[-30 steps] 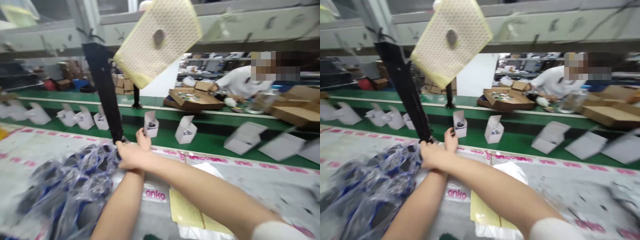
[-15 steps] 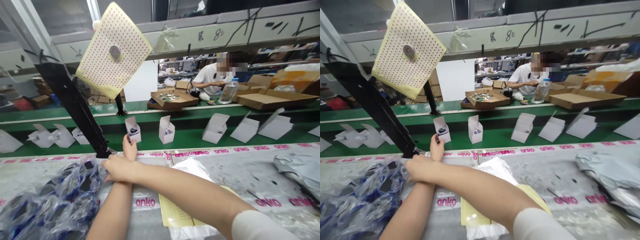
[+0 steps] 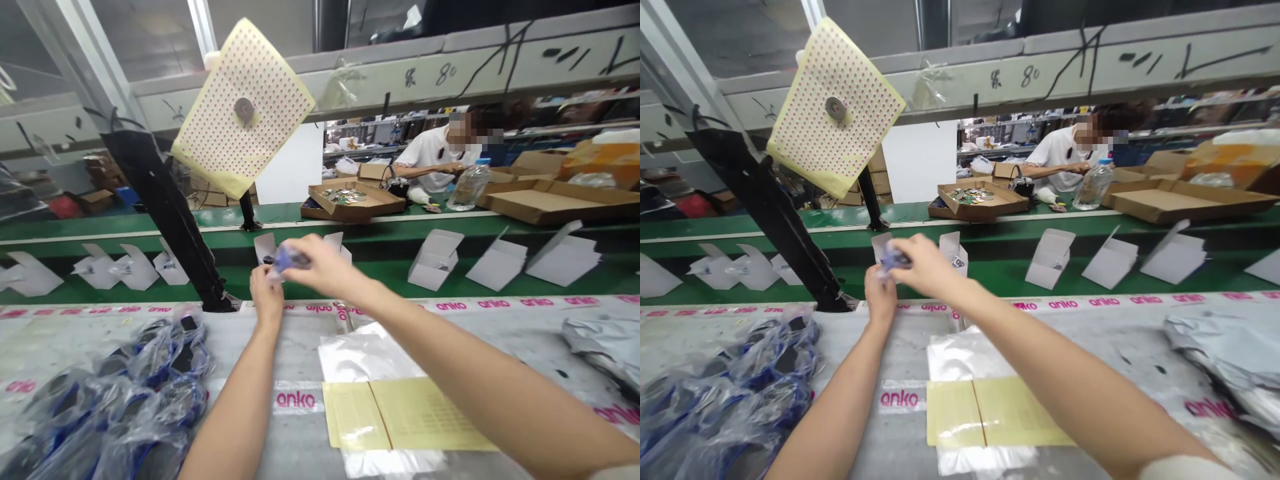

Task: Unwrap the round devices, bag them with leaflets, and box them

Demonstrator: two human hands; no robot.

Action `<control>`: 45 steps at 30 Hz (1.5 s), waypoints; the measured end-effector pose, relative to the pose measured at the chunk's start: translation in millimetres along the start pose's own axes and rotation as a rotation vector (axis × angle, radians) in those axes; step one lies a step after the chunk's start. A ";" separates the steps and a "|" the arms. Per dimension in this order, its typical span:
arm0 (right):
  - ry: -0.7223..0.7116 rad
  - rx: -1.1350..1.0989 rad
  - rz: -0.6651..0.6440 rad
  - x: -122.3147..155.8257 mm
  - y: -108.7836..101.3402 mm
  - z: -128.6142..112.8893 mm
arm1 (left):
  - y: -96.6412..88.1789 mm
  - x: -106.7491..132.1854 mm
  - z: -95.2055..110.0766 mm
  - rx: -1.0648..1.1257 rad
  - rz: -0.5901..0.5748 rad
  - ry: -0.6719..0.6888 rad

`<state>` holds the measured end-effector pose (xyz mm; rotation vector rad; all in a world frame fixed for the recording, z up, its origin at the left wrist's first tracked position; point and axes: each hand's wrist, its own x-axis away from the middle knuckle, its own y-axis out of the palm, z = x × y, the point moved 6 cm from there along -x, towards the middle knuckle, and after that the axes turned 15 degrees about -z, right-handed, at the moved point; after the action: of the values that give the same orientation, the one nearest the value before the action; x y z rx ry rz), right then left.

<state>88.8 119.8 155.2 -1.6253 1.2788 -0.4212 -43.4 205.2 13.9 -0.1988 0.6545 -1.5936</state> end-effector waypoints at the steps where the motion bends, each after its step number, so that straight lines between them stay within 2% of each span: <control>1: 0.037 0.077 0.108 8.5 -18.9 19.7 | 2.4 1.2 3.6 -0.002 -0.012 0.042; 2: 0.065 0.172 0.199 16.3 -33.0 37.9 | 5.0 1.8 5.7 -0.009 -0.021 0.070; 4: 0.102 0.365 0.237 26.0 -41.4 68.8 | 10.7 0.9 6.1 -0.024 -0.047 0.095; 8: 0.127 0.552 0.014 27.5 -13.9 108.4 | 14.5 -4.3 -1.6 -0.055 -0.052 0.085; 11: 0.175 0.563 -0.039 24.4 -2.3 121.7 | 13.2 -7.7 -6.3 -0.068 -0.046 0.070; 16: 0.207 0.620 -0.079 25.4 6.5 125.2 | 15.7 -7.9 -6.0 -0.055 -0.096 0.072; 23: 0.187 0.729 -0.054 37.2 37.1 112.6 | 20.8 -6.0 -3.0 -0.018 -0.164 0.067; 27: 0.136 0.715 -0.025 38.7 39.0 109.7 | 24.2 0.2 1.5 -0.019 -0.186 0.027; 30: 0.053 0.792 -0.038 36.9 41.9 113.1 | 25.2 7.0 4.3 -0.038 -0.199 -0.004; 34: -0.062 0.896 -0.060 30.3 60.1 128.3 | 17.2 8.9 6.1 -0.076 -0.180 -0.035; 37: -0.057 0.942 -0.076 29.2 70.0 134.0 | 6.4 12.7 19.3 -0.093 -0.137 0.003; 39: -0.012 0.976 -0.117 27.8 68.3 128.7 | 2.1 17.8 32.2 -0.103 -0.112 0.051; 41: 0.062 1.022 -0.130 23.1 59.2 110.9 | 3.6 23.7 42.0 -0.117 -0.122 0.094; 43: 0.096 1.018 -0.068 15.8 49.6 73.6 | 10.3 29.5 44.8 -0.139 -0.166 0.116; 45: -0.001 0.885 -0.009 9.3 52.6 15.1 | 16.5 34.1 40.0 -0.178 -0.182 0.101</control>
<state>75.6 121.1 101.4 -0.8734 0.8781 -0.8458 -14.5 161.0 29.6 -0.3184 0.8777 -1.7277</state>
